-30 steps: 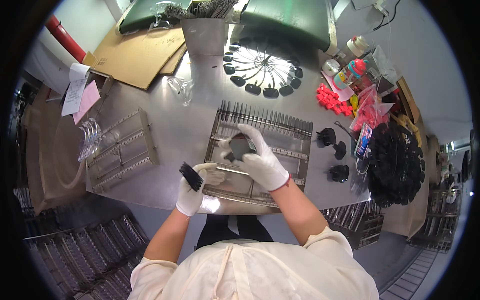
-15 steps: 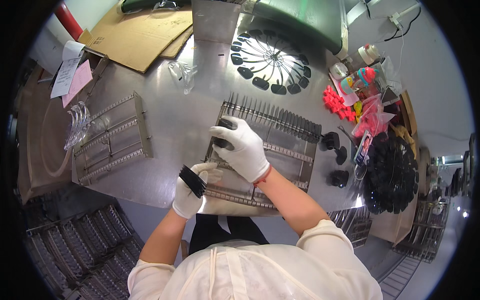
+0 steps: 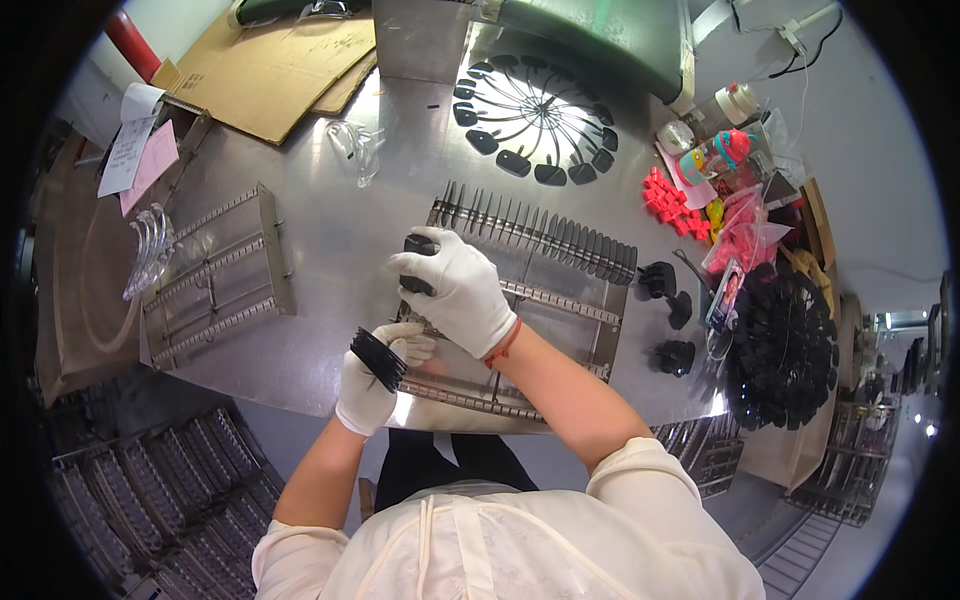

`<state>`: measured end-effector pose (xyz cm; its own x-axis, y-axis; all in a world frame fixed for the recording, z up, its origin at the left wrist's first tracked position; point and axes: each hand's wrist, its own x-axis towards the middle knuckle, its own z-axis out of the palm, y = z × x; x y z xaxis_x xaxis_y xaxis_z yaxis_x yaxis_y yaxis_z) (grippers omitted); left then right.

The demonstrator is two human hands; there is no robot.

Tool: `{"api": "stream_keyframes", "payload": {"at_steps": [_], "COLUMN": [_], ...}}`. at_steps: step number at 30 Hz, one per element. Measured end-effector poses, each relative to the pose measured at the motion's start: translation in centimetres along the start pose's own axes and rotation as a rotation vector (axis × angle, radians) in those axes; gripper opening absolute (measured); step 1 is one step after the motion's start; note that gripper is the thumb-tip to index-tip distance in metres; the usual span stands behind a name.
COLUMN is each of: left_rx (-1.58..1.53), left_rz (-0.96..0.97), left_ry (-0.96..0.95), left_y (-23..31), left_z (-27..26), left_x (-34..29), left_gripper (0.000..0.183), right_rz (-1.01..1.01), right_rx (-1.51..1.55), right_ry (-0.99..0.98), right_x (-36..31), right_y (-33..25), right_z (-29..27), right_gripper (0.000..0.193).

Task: The person repeatedly picks up black plastic components and places them into slots on a metal rack. They also handle clear plastic pieces and place them into a separate rack. The person moves between racks and the workbench, organizing components throughout the clip.

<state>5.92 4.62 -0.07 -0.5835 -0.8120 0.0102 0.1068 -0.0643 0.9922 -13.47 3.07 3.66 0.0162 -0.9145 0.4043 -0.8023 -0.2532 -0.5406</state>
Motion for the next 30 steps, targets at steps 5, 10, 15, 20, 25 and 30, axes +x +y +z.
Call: {"api": "stream_keyframes", "payload": {"at_steps": [5,10,15,20,25,30], "left_rx": [-0.045,-0.087,-0.058,-0.029,-0.067,0.025], "left_rz": [-0.012,0.037,0.044,-0.003,-0.059,-0.054], "left_ry": [0.01,0.013,-0.047,-0.031,0.042,0.096], "left_y": [0.0,-0.6,-0.2,0.5,1.4,3.0], "left_z": [-0.1,-0.1,-0.3,-0.3,-0.8,-0.5], "left_x": [-0.3,-0.6,-0.7,-0.9,-1.5,-0.1], "left_gripper": [0.031,0.033,0.029,0.029,0.032,0.032], "right_rz": [0.077,0.139,0.166,0.119,0.173,0.163], "right_rx": [-0.089,-0.078,-0.197,-0.237,-0.327,-0.44], "right_ry": [-0.028,0.012,0.04,0.008,-0.039,-0.144], "right_x": [-0.8,-2.3,-4.7,-6.9,-9.1,-9.6], "right_y": [-0.3,0.3,2.0,3.5,4.0,3.1], "right_z": [-1.4,-3.2,-4.5,-6.1,-8.3,-9.0], "right_gripper": [0.038,0.046,0.049,0.064,0.074,0.087]}}
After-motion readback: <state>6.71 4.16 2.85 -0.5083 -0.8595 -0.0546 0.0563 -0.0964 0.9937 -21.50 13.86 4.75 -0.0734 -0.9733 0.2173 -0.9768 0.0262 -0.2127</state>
